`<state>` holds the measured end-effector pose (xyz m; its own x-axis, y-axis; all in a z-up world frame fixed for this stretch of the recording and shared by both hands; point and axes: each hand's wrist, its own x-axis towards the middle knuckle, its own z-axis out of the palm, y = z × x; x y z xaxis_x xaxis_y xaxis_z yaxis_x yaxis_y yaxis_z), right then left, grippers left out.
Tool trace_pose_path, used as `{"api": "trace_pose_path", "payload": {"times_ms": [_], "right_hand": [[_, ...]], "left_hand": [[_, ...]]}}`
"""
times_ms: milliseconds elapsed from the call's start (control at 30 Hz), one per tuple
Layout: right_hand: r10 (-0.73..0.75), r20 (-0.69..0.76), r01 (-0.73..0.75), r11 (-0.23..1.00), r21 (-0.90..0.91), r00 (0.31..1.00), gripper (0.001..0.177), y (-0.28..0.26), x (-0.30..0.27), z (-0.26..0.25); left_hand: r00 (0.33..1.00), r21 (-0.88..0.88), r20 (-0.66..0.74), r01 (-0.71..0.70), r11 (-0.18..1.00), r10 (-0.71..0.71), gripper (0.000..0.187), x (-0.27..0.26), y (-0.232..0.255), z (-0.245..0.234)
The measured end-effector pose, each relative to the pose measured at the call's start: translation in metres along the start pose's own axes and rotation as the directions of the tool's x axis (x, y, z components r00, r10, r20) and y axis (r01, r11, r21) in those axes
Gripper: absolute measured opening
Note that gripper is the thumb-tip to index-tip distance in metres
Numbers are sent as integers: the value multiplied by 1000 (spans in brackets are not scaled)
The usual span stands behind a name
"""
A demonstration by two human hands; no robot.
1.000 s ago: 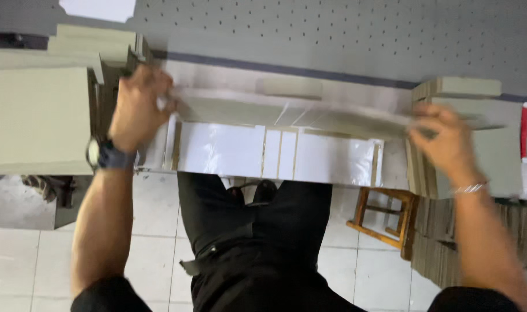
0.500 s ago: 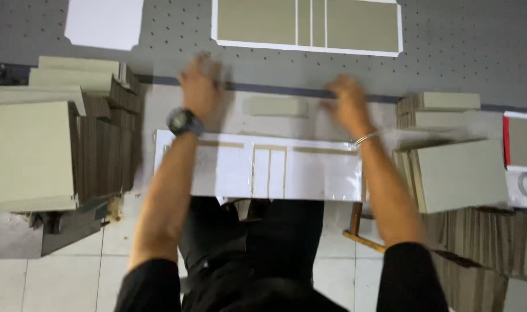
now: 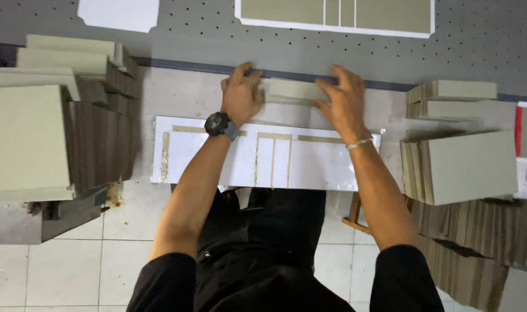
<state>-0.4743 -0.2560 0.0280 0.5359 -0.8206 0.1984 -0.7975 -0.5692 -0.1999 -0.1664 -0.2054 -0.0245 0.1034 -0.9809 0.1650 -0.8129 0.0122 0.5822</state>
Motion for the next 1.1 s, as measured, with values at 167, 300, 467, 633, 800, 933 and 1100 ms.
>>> {"api": "trace_pose_path", "payload": {"times_ms": [167, 300, 467, 633, 800, 933, 1100], "right_hand": [[230, -220, -171, 952, 255, 948, 45, 21, -86, -26], [446, -108, -385, 852, 354, 889, 25, -20, -170, -2], [739, 331, -625, 153, 766, 586, 19, -122, -223, 30], [701, 482, -655, -27, 755, 526, 30, -198, -209, 1], [677, 595, -640, -235, 732, 432, 33, -226, -199, -13], [693, 545, -739, -27, 673, 471, 35, -216, -217, 21], [688, 542, -780, 57, 623, 483, 33, -214, -214, 23]], "left_hand": [[948, 220, 69, -317, 923, 309, 79, 18, 13, 29], [936, 294, 165, -346, 891, 309, 55, 29, 0, 49], [948, 284, -16, -301, 910, 319, 52, 8, 30, -1], [993, 150, -98, -45, 988, 60, 60, -94, 59, -36], [983, 234, -85, 181, 955, -166, 70, -203, 75, -27], [974, 254, -139, 208, 945, -177, 57, -236, 88, -14], [983, 278, -137, 155, 948, -120, 62, -242, 76, -2]]}}
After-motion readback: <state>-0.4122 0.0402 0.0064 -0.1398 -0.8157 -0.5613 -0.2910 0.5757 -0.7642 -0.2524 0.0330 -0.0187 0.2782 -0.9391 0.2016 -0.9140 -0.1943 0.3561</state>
